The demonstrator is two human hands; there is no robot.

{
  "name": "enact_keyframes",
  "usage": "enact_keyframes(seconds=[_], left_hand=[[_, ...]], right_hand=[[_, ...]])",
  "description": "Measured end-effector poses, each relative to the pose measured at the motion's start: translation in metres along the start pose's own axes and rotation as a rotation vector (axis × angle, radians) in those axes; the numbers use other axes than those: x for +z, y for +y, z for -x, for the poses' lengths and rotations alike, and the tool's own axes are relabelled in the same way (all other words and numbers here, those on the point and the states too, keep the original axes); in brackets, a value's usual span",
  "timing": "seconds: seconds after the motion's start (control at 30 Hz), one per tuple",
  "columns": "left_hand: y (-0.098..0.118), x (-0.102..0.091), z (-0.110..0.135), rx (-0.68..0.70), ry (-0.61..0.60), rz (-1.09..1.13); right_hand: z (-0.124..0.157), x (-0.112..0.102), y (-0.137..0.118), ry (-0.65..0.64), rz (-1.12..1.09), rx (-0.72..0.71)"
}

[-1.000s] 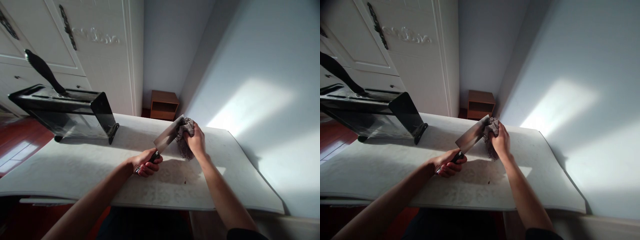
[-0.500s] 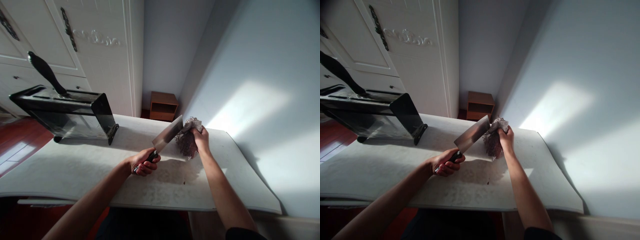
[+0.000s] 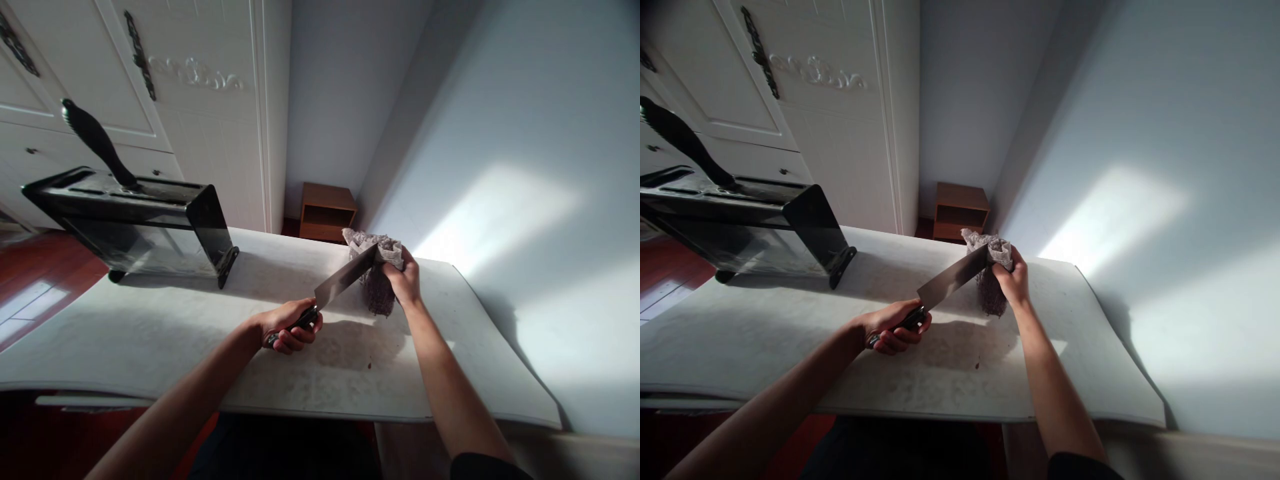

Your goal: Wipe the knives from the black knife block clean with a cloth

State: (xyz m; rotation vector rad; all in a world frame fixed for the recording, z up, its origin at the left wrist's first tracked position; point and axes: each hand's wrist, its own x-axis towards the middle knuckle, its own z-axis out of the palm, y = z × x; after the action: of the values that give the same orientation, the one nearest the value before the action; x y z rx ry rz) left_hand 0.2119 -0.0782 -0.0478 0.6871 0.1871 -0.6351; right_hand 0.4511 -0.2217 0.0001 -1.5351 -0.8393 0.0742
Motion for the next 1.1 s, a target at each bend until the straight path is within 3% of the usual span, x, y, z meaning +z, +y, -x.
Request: enact_keyframes(seconds=[0.37,0.53,0.73,1.0,1.1], left_hand=[[0.005,0.012,0.006,0.046,0.092,0.037],[0.005,0.018,0.006,0.201,0.146,0.019],[0.006,0.021,0.003,0.426,0.263,0.064],[0.009,0.028,0.003,0.595,0.420,0.112],[0.007,0.027,-0.001,0.619,0.436,0.094]], right_hand=[[-0.008,-0.003,0.015,-0.174,0.115,0.183],[-0.007,-0.005,0.017,-0.210,0.104,0.266],[0.001,0.002,0.004,-0.385,0.011,0.289],[0.003,-0.008,-0.003,-0.496,0.480,0.163],[0.014,0.001,-0.008,-0.381,0.695,0.087]])
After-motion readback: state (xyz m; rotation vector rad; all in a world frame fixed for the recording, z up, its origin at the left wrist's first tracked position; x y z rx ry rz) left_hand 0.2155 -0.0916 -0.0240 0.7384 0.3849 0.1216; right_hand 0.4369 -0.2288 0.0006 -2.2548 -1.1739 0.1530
